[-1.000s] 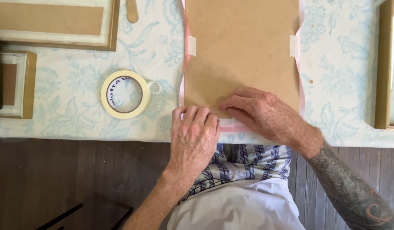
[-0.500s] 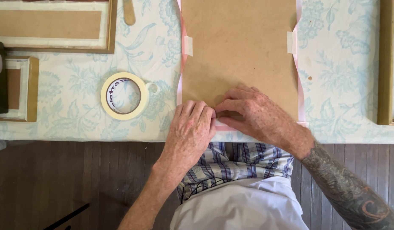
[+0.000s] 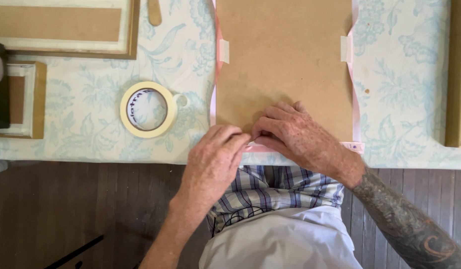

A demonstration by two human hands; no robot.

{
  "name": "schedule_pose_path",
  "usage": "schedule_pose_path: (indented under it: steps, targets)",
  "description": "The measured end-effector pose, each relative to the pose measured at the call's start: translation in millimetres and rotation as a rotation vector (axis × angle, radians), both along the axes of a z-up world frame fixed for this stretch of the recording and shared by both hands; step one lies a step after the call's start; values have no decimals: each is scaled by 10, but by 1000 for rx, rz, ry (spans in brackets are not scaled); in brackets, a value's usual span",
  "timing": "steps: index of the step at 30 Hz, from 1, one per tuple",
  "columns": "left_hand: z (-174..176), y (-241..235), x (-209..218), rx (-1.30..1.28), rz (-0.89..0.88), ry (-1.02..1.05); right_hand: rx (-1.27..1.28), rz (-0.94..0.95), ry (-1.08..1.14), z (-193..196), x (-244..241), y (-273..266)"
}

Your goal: Taping pink fabric or paper onto a cardboard backing to prepare it for framing

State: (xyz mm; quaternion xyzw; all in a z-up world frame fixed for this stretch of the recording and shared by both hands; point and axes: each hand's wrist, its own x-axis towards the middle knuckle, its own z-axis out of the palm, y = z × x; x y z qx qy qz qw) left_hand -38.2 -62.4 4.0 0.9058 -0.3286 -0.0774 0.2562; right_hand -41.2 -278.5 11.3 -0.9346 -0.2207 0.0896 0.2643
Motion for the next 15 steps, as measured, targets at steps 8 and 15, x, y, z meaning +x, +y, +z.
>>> schedule_pose_path:
  steps: [8,15]
  targets:
    - [51,-31,-53,-11,13,-86,31,19,51,2,-15,-54]
    - [-84,-71,-47,-34,51,-36,70,17,66,24,-14,-61]
